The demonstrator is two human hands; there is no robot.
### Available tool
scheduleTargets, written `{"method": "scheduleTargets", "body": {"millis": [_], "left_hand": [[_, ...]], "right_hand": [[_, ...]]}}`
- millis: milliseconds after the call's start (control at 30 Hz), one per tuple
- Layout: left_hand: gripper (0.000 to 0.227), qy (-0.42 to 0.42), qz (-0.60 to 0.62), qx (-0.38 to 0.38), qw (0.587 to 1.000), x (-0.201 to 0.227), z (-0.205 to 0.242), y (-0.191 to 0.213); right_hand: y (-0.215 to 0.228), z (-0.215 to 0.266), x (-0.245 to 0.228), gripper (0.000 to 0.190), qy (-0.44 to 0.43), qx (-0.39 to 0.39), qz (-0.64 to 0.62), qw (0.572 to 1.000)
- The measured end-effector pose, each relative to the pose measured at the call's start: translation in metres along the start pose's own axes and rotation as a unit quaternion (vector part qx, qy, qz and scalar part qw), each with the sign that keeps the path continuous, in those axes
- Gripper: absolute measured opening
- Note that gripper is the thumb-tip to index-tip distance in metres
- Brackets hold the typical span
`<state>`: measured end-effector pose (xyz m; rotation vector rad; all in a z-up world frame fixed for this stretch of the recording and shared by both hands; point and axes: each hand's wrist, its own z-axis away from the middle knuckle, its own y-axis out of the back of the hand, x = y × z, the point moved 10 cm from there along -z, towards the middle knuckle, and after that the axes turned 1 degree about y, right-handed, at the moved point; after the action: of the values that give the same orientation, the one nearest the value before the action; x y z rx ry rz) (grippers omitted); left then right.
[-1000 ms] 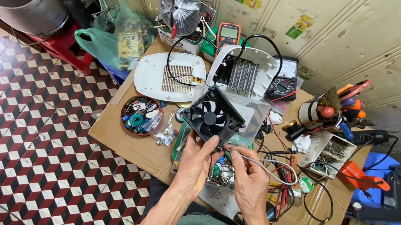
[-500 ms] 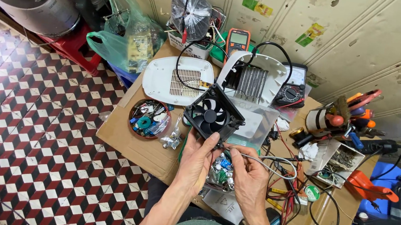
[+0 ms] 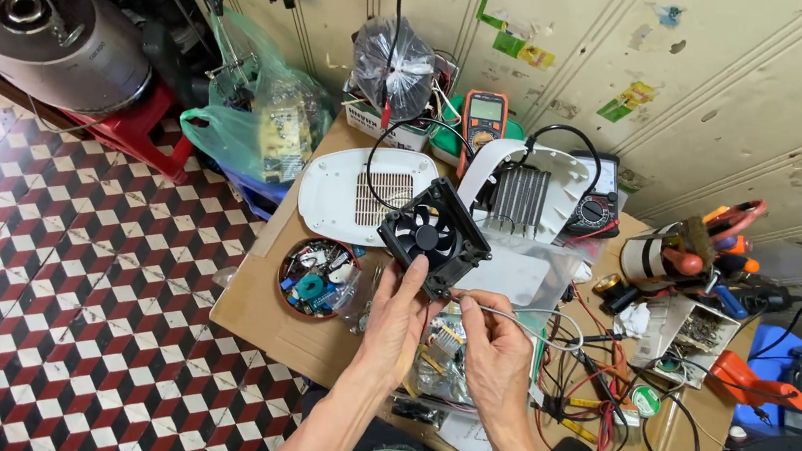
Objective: Inspecting and repairing fan and heating components on a cluttered workbench.
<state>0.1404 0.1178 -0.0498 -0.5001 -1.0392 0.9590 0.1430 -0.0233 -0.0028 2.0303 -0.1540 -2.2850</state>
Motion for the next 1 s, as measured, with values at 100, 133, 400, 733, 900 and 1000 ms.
{"method": "scheduleTargets", "body": {"millis": [100, 133, 400, 733, 900, 1000], "left_hand": [[0.058, -0.016, -0.031, 0.007, 0.999, 0.007, -0.019, 0.021], [0.058, -0.016, -0.03, 0.006, 0.999, 0.013, -0.02, 0.019], [0.063, 0.004, 0.039, 0.015, 0.999, 0.024, -0.036, 0.024], [0.062, 0.031, -0.011, -0.001, 0.999, 0.015, -0.051, 0.025], [0.063, 0.016, -0.027, 0.005, 0.999, 0.006, -0.047, 0.02], [0.062, 0.008, -0.029, -0.002, 1.0, 0.001, -0.049, 0.02]], "right_hand": [[-0.022, -0.006, -0.02, 0.016, 0.045, 0.002, 0.03, 0.999], [-0.029, -0.007, -0.023, 0.016, 0.046, 0.002, 0.032, 0.998], [-0.044, -0.015, -0.034, 0.015, 0.062, 0.069, 0.137, 0.986], [-0.033, -0.024, -0.012, 0.016, 0.001, 0.063, 0.035, 0.997], [-0.028, -0.022, -0.029, 0.015, 0.079, 0.056, 0.156, 0.983], [-0.024, -0.024, -0.02, 0.016, 0.012, 0.032, 0.125, 0.992]]}}
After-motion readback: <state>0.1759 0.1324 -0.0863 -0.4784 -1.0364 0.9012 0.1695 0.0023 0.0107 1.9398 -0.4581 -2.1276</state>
